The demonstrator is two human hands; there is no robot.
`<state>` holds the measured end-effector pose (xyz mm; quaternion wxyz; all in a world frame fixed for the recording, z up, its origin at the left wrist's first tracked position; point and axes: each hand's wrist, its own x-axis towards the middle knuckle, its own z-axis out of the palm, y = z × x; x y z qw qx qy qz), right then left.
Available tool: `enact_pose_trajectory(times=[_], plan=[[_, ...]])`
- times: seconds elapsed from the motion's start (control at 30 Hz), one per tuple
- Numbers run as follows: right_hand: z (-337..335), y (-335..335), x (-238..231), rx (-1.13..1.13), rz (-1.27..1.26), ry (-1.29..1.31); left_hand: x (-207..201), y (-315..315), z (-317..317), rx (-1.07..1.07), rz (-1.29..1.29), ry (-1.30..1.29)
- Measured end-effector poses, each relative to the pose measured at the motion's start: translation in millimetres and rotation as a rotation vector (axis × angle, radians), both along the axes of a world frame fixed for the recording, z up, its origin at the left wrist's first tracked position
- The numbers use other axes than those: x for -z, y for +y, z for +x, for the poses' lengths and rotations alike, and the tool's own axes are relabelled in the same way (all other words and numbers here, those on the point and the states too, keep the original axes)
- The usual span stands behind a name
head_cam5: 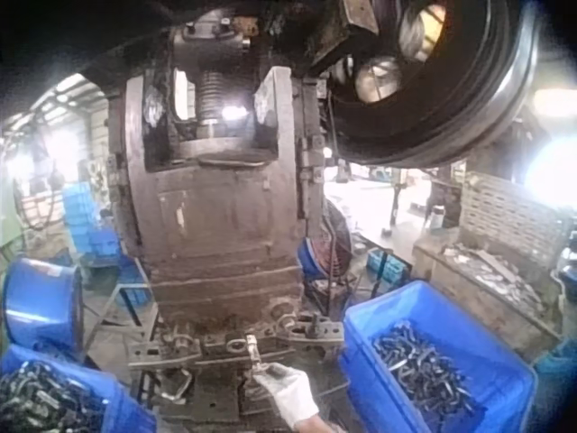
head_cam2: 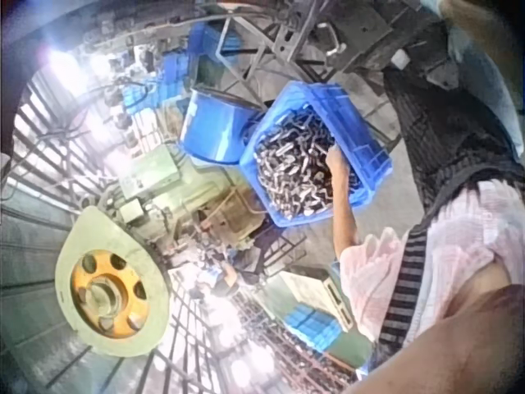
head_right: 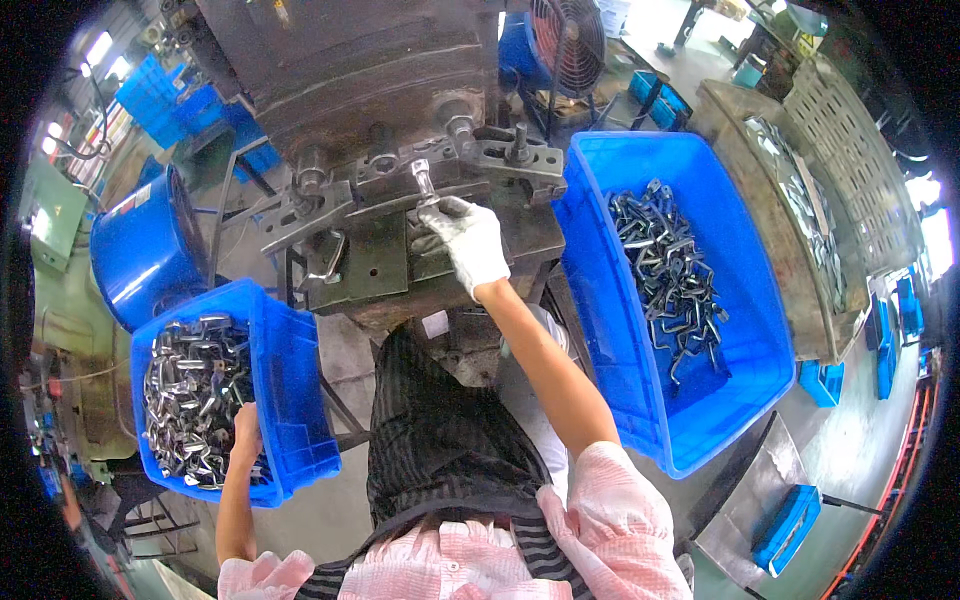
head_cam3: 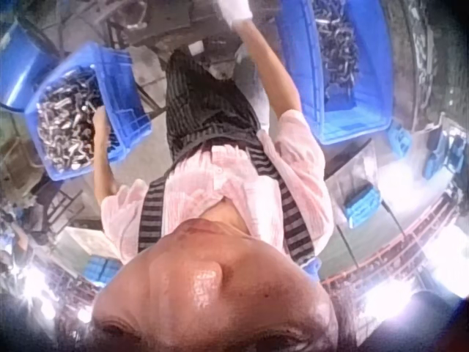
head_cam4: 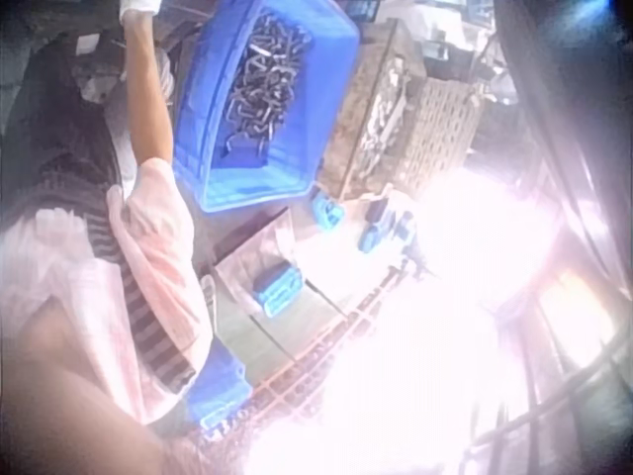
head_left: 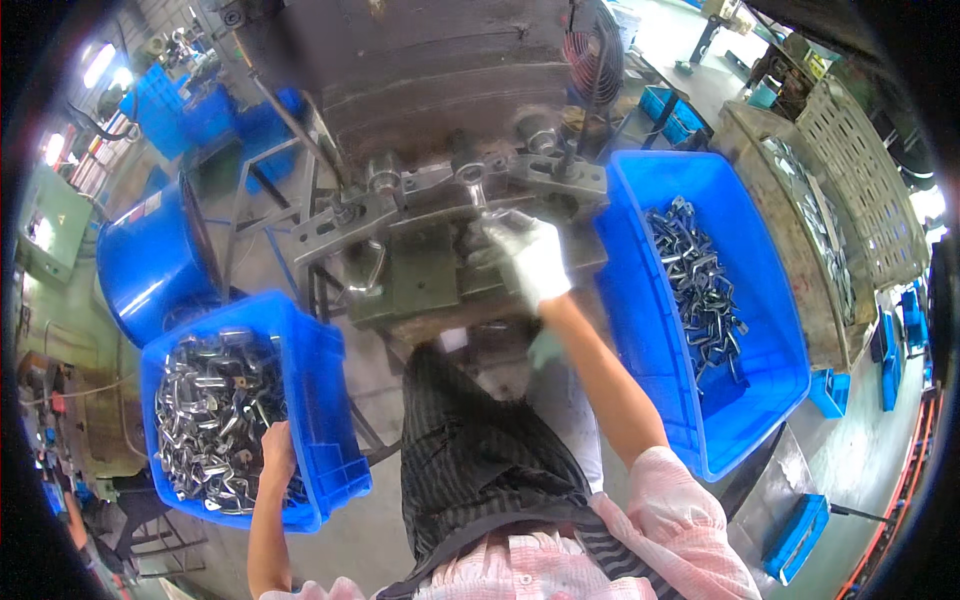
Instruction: The person takes metal brackets from a bin, inserts them into an industrial press machine for stamping, and places the finished brackets into another bin.
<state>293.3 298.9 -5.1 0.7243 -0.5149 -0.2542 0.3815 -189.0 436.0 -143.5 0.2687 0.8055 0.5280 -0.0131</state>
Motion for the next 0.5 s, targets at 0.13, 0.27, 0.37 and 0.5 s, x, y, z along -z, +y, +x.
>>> enact_pose_trajectory(times=[0.13,0.27,0.37,0.5], plan=[[-4.1,7.9,12.7,0.095,0.027,-0.013,-11.4,-15.5,17.7,-0.094,-0.065,-0.136],[-9.0,12.8,21.6,0.160,0.027,-0.013,-20.9,-33.9,20.1,-0.073,-0.127,-0.157],[-5.6,20.0,44.0,0.167,0.082,-0.007,-9.6,-40.1,18.6,-0.465,-0.392,-0.492],[-4.5,19.0,41.6,0.148,0.082,0.008,-45.3,-25.2,38.7,0.042,0.074,-0.234]])
